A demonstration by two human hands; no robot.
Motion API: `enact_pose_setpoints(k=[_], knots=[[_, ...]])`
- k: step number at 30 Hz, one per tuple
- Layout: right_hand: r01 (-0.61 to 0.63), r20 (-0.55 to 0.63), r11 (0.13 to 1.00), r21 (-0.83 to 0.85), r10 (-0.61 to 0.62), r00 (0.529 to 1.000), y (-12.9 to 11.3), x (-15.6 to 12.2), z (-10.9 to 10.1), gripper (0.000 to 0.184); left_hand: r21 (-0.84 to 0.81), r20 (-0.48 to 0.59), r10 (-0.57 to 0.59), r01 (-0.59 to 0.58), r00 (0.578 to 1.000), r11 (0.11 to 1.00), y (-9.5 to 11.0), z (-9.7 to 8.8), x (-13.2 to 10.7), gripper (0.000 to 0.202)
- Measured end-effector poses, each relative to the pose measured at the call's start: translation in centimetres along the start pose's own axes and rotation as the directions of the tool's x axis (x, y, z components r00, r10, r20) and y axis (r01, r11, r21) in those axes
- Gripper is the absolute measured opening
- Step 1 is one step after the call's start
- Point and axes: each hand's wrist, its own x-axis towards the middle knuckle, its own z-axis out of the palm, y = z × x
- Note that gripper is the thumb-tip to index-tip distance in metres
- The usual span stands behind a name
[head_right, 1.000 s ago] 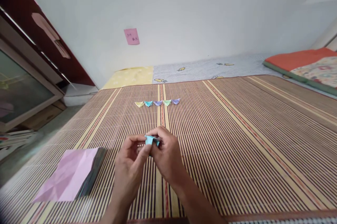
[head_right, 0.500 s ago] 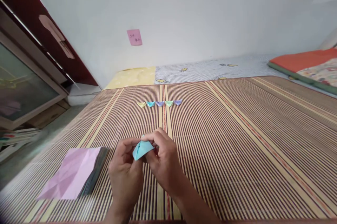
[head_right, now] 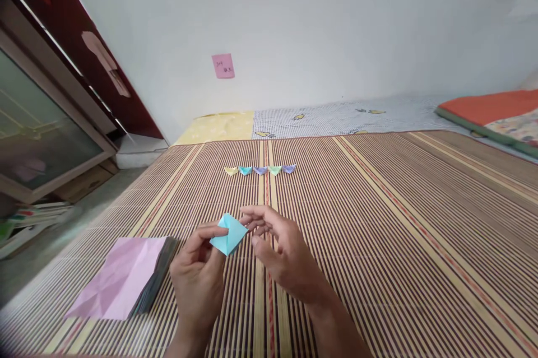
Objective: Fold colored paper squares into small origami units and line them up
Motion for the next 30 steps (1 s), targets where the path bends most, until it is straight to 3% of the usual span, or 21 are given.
enact_pose_setpoints(k=[5,11,13,17,19,22,26,30], knots=[[-0.108,-0.080,0.992,0.061,0.113,0.990,0.7,0.3,0.2,0.017,0.015,0.086,0.063,-0.064,0.994,0.998,-0.4,0.4,-0.6,0.011],[-0.129,-0.115,0.988,0.087,0.138,0.984,0.8,0.4,0.9,0.015,0.047,-0.009,0.034,-0.033,0.999,0.998,-1.0,1.0,-1.0,0.014],[-0.090,-0.159,0.996,0.029,0.093,0.983,0.5,0.3,0.7,0.015,0.012,0.046,-0.002,0.001,0.999,1.000,-0.8,0.9,-0.8,0.012],[-0.026,-0.274,0.992,-0.120,-0.008,0.962,0.3,0.3,0.5,0.013,-0.049,0.259,-0.056,0.071,0.964,0.996,-0.2,0.8,-0.5,0.009],[-0.014,-0.302,0.984,-0.179,-0.042,0.952,0.4,0.4,0.4,0.013,-0.098,0.291,-0.118,0.152,0.949,0.983,0.0,0.9,-0.4,0.008],[-0.001,-0.285,0.979,-0.206,-0.059,0.957,0.5,0.4,0.6,0.012,-0.193,0.258,-0.217,0.270,0.942,0.943,-0.2,1.1,-0.6,0.012],[-0.059,-0.193,0.993,-0.098,0.039,0.980,0.5,0.5,0.7,0.011,-0.236,0.193,-0.222,0.264,0.956,0.935,-0.5,1.3,-0.8,0.024],[-0.084,-0.164,0.996,-0.039,0.077,0.983,0.6,0.5,0.6,0.014,-0.200,0.271,-0.267,0.325,0.925,0.924,-0.4,1.1,-0.4,0.026]])
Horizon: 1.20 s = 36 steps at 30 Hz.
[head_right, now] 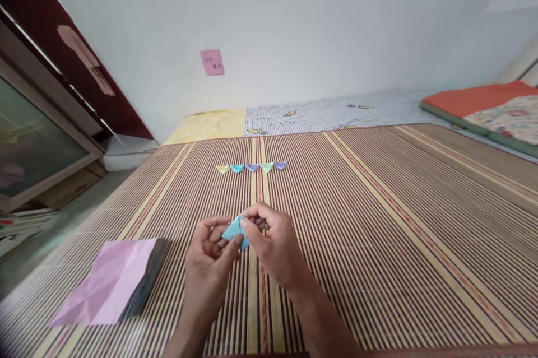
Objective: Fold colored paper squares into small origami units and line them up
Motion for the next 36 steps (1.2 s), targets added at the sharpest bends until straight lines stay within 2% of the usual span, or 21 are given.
enact_pose_setpoints(k=[3,5,9,11,18,23,29,36], knots=[[0.092,-0.054,0.990,-0.105,-0.098,0.994,0.2,0.0,0.3,0.015,-0.031,0.133,-0.150,0.155,0.980,0.987,0.4,-0.5,0.5,0.024],[0.169,-0.059,0.968,-0.186,-0.183,0.981,0.4,0.0,0.5,0.016,-0.111,0.193,-0.210,0.234,0.958,0.966,0.7,-0.7,0.7,0.020],[0.241,-0.034,0.948,-0.208,-0.253,0.967,0.6,0.0,0.9,0.018,-0.353,0.181,-0.245,0.296,0.952,0.887,0.9,-0.8,1.0,0.019],[0.246,-0.037,0.949,-0.196,-0.258,0.965,0.5,0.0,1.0,0.017,-0.406,0.168,-0.253,0.301,0.953,0.863,0.8,-0.7,1.1,0.022],[0.198,-0.071,0.971,-0.137,-0.209,0.975,0.1,0.1,0.8,0.013,-0.284,0.208,-0.140,0.196,0.968,0.938,0.1,-0.8,0.9,0.026],[0.186,-0.060,0.972,-0.143,-0.196,0.979,-0.2,0.1,0.6,0.015,-0.216,0.219,-0.104,0.152,0.970,0.965,-0.4,-0.9,0.9,0.024],[0.195,0.004,0.977,-0.092,-0.195,0.981,-0.2,0.1,0.4,0.017,-0.183,0.178,-0.072,0.105,0.981,0.977,-0.7,-1.1,1.0,0.023],[0.185,0.001,0.982,-0.036,-0.185,0.983,-0.1,-0.1,0.4,0.015,-0.010,0.172,0.009,-0.008,0.985,1.000,-0.7,-1.3,0.6,0.018]])
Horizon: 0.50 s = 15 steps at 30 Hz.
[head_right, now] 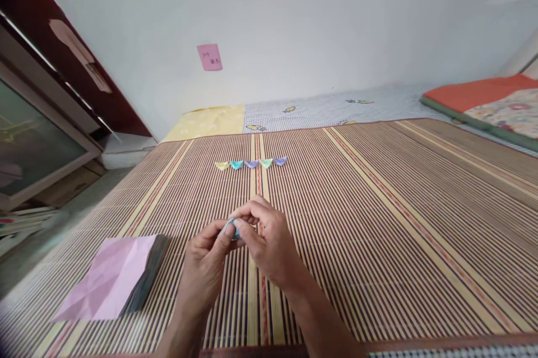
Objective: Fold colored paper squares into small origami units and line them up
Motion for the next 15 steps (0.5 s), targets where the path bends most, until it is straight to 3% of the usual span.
enact_pose_setpoints(k=[9,15], knots=[[-0.032,0.014,0.999,-0.004,0.032,0.999,0.16,0.11,-0.11,0.017,0.229,-0.010,0.065,-0.061,0.998,0.971,0.69,0.02,0.29,0.017],[-0.062,0.025,0.997,-0.039,0.063,0.998,0.75,0.15,-0.16,0.018,0.128,0.033,-0.058,0.053,0.998,0.990,0.15,0.01,0.37,0.026]])
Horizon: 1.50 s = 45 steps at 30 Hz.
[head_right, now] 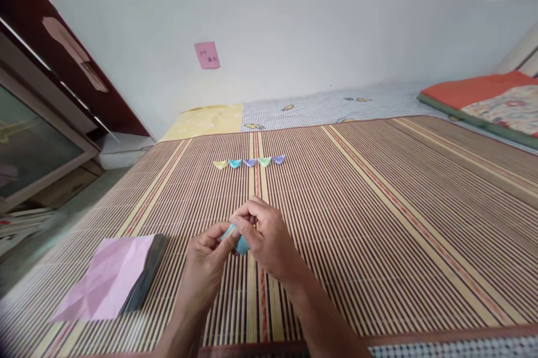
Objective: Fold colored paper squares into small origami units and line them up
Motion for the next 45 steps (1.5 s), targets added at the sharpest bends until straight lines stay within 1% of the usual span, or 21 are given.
enact_pose_setpoints(k=[2,4,5,7,10,12,13,15,17,20,22,24,28,31,34,37,40,43,45], knots=[[-0.093,-0.004,0.994,0.064,0.093,0.996,0.5,0.0,0.0,0.019,-0.070,0.061,-0.035,0.039,0.998,0.997,-0.1,0.1,0.1,0.030],[-0.204,0.013,0.964,0.168,0.205,0.979,1.0,0.0,-0.2,0.020,-0.143,0.124,-0.071,0.089,0.990,0.986,0.0,0.2,0.1,0.028],[-0.246,0.027,0.945,0.216,0.246,0.969,1.2,0.1,-0.4,0.022,-0.175,0.134,-0.082,0.105,0.988,0.979,0.0,0.2,0.1,0.026],[-0.285,0.061,0.918,0.276,0.280,0.958,1.5,0.2,-0.8,0.027,-0.213,0.083,-0.083,0.099,0.993,0.972,0.2,0.3,0.1,0.022],[-0.285,0.151,0.918,0.277,0.251,0.956,1.5,0.4,-1.5,0.031,-0.232,-0.068,-0.049,0.032,0.997,0.972,0.2,0.4,0.0,0.020],[-0.285,0.190,0.920,0.271,0.239,0.952,1.3,0.4,-1.7,0.026,-0.237,-0.119,-0.030,0.001,0.992,0.971,0.1,0.4,-0.1,0.022],[-0.286,0.189,0.919,0.272,0.241,0.952,1.2,0.4,-1.8,0.024,-0.240,-0.123,-0.021,-0.009,0.992,0.971,0.1,0.3,-0.1,0.022],[-0.280,0.153,0.921,0.271,0.246,0.957,1.1,0.3,-1.7,0.020,-0.233,-0.103,-0.002,-0.022,0.995,0.972,-0.1,0.2,-0.1,0.019],[-0.270,0.104,0.929,0.255,0.251,0.962,1.0,0.2,-1.6,0.022,-0.205,-0.067,0.025,-0.038,0.997,0.978,-0.1,-0.2,-0.1,0.016],[-0.274,0.044,0.923,0.272,0.272,0.961,1.0,0.2,-1.5,0.018,-0.160,0.014,0.043,-0.040,0.999,0.986,0.3,-0.9,0.0,0.017],[-0.264,0.025,0.916,0.303,0.270,0.963,0.9,0.2,-1.6,0.010,-0.158,0.078,0.027,-0.014,0.997,0.987,0.6,-1.3,0.1,0.023],[-0.244,0.031,0.921,0.305,0.247,0.969,0.7,0.2,-1.6,0.011,-0.169,0.099,0.013,0.004,0.995,0.986,1.0,-1.6,0.1,0.029],[-0.213,0.087,0.943,0.257,0.197,0.976,0.3,0.1,-1.8,0.015,-0.177,0.024,0.015,-0.011,1.000,0.984,1.0,-1.8,0.3,0.028],[-0.203,0.156,0.932,0.302,0.161,0.975,0.5,0.0,-1.9,0.017,-0.183,-0.007,0.027,-0.028,1.000,0.983,0.6,-2.1,0.4,0.027],[-0.202,0.180,0.921,0.332,0.148,0.972,0.6,-0.1,-1.9,0.020,-0.192,-0.028,0.065,-0.069,0.997,0.979,0.2,-2.3,0.4,0.023],[-0.192,0.146,0.932,0.307,0.153,0.977,0.3,-0.1,-1.6,0.016,-0.160,-0.079,0.109,-0.120,0.991,0.980,0.0,-2.2,0.4,0.016],[-0.183,0.092,0.945,0.272,0.163,0.982,-0.1,-0.1,-1.0,0.010,-0.122,-0.145,0.093,-0.111,0.985,0.986,0.0,-1.9,0.3,0.014],[-0.165,0.044,0.953,0.255,0.159,0.986,-0.2,-0.2,-0.1,0.016,-0.078,-0.221,0.063,-0.082,0.973,0.994,0.2,-1.5,0.2,0.015],[-0.149,0.004,0.961,0.232,0.152,0.988,-0.2,-0.2,0.4,0.019,-0.036,-0.280,0.073,-0.087,0.957,0.996,0.2,-1.1,0.1,0.017]])
